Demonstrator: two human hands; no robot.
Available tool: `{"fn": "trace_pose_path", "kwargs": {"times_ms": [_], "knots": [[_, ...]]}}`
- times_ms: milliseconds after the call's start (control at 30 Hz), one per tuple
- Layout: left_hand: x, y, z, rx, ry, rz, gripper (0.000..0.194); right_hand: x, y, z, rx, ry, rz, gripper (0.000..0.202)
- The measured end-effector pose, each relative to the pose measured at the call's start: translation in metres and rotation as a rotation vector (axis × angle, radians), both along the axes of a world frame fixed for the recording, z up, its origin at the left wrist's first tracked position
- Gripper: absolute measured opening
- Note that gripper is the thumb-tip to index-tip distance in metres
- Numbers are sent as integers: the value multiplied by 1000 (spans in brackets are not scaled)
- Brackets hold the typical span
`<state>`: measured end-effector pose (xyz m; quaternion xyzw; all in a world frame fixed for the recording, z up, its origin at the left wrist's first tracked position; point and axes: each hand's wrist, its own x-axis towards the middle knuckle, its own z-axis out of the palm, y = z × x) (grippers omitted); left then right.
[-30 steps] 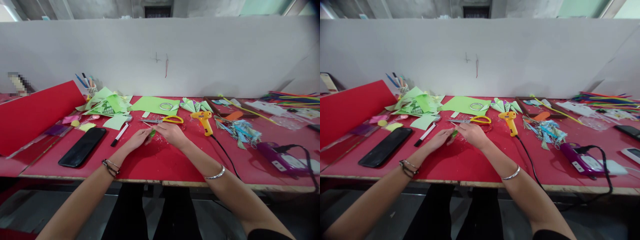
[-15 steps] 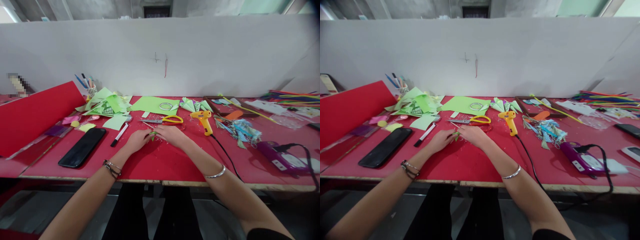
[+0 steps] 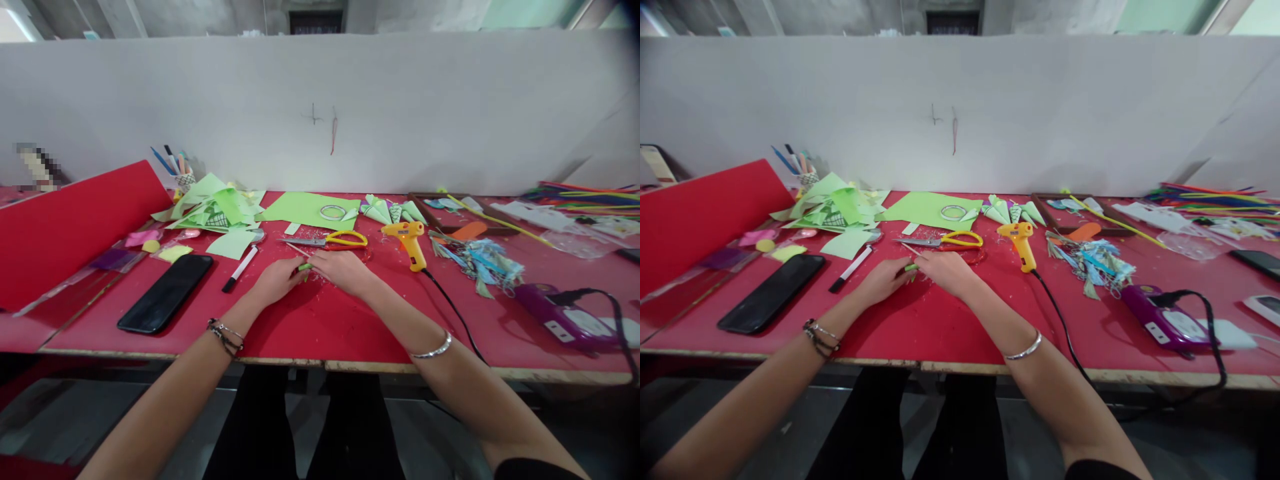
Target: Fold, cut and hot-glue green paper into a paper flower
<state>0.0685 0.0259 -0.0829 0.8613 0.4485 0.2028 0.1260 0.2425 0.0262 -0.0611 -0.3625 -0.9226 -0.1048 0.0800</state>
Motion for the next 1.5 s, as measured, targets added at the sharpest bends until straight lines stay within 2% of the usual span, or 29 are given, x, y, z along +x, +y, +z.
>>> {"fn": "trace_pose_path", "kwargs": {"times_ms": [200,333,433,633,833,1133,1333,1500], "knots": [[3,-4,5,-222,-228,-131,38,-1,-4,3,12,-10,0,22],[4,-4,6,-367,-339,-133,37,-1,-6,5,60,-31,-27,25],[5,-4,7,-348,-337,-125,36,-1,-6,5,45,-11,-36,25],[4,-1,4,-189,-269,-66,32,-1,-4,4,-31,49,-9,27],[4,0,2,-98,-190,-51,27,-2,-2,3,-20,-8,-46,24],[4,-2,5,-194,-321,-73,31,-2,-6,6,8,-8,-97,25],[5,-3,9,-318,-412,-46,33,-3,-7,7,34,-2,-110,27],[4,-1,8,-339,-495,-55,29,-1,-5,4,-30,133,-133,24]]}}
